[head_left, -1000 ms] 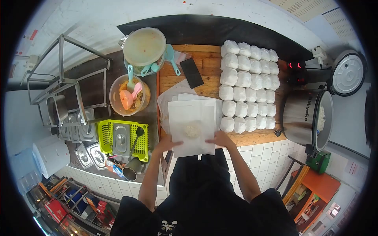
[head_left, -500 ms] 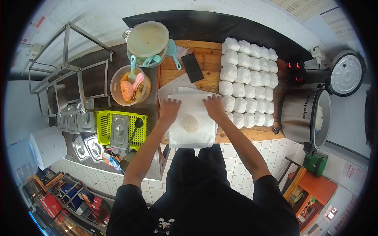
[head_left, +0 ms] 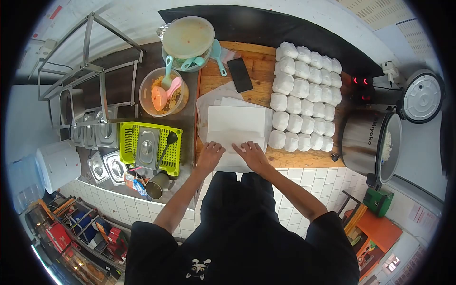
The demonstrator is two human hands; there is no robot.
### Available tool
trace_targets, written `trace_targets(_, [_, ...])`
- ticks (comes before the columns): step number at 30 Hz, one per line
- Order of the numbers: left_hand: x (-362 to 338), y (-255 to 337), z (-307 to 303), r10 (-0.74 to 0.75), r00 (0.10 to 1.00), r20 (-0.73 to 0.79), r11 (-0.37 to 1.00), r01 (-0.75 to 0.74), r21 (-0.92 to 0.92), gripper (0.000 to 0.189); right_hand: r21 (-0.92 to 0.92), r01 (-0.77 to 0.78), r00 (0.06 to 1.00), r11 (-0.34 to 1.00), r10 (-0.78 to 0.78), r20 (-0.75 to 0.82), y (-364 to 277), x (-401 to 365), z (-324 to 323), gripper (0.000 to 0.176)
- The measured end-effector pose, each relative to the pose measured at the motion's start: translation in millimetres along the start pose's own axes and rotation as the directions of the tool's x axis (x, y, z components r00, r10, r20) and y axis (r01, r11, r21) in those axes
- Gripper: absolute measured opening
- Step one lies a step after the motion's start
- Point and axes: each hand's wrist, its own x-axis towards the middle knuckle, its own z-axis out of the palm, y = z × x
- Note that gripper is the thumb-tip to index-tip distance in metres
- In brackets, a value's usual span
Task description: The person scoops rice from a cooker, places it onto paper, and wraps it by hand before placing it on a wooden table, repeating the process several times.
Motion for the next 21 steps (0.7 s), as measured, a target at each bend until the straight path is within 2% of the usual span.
trace_targets(2, [-21, 9, 15, -0.070, 0.996, -0.054, 0.997, 0.069, -0.027, 0.025, -0.104, 0.015, 0.993, 0.994, -0.028, -0.118, -4, -6, 1, 0.062])
trace_targets(3, [-22, 17, 13, -0.046, 0.997, 0.064, 0.997, 0.050, -0.064, 0.027, -0.155, 0.019, 0.983, 0.988, -0.046, -0.175, -5, -8, 3, 0.062])
trace_targets(5, [-19, 39, 7, 0.018, 0.956, 0.294, 0.989, 0.026, -0.143, 0.032, -0.048, 0.069, 0.992, 0.996, -0.074, -0.104, -4, -9, 11, 0.063])
trace_targets(6, [-19, 44, 10, 0.072, 0.968, 0.239, 0.986, -0.033, -0.163, 0.033, 0.004, 0.091, 0.993, 0.996, -0.091, -0.073, -2, -7, 13, 0.064])
trace_targets(9, [-32, 42, 34, 0.108, 0.982, 0.155, 0.993, -0.100, -0.062, 0.033, 0.101, 0.095, 0.993, 0.990, -0.088, -0.075, 0, -5, 5, 0.062])
trace_targets(12, [-42, 35, 37, 0.168, 0.974, 0.153, 0.983, -0.155, -0.097, 0.027, 0.128, 0.149, 0.983, 0.980, -0.133, -0.130, 7, -6, 2, 0.062])
trace_targets(15, [-46, 33, 30, 0.148, 0.960, 0.237, 0.986, -0.123, -0.116, 0.021, 0.223, 0.139, 0.988, 0.965, -0.119, -0.102, 7, -11, -11, 0.068])
trace_targets(18, [-19, 40, -9, 0.087, 0.995, 0.054, 0.993, -0.082, -0.080, 0.016, 0.218, 0.155, 0.986, 0.964, -0.137, -0.097, 3, -14, -30, 0.070])
trace_targets(21, [11, 34, -26, 0.062, 0.997, -0.046, 0.995, -0.065, -0.069, 0.014, 0.247, 0.120, 0.988, 0.962, -0.090, -0.129, 3, -12, -23, 0.067])
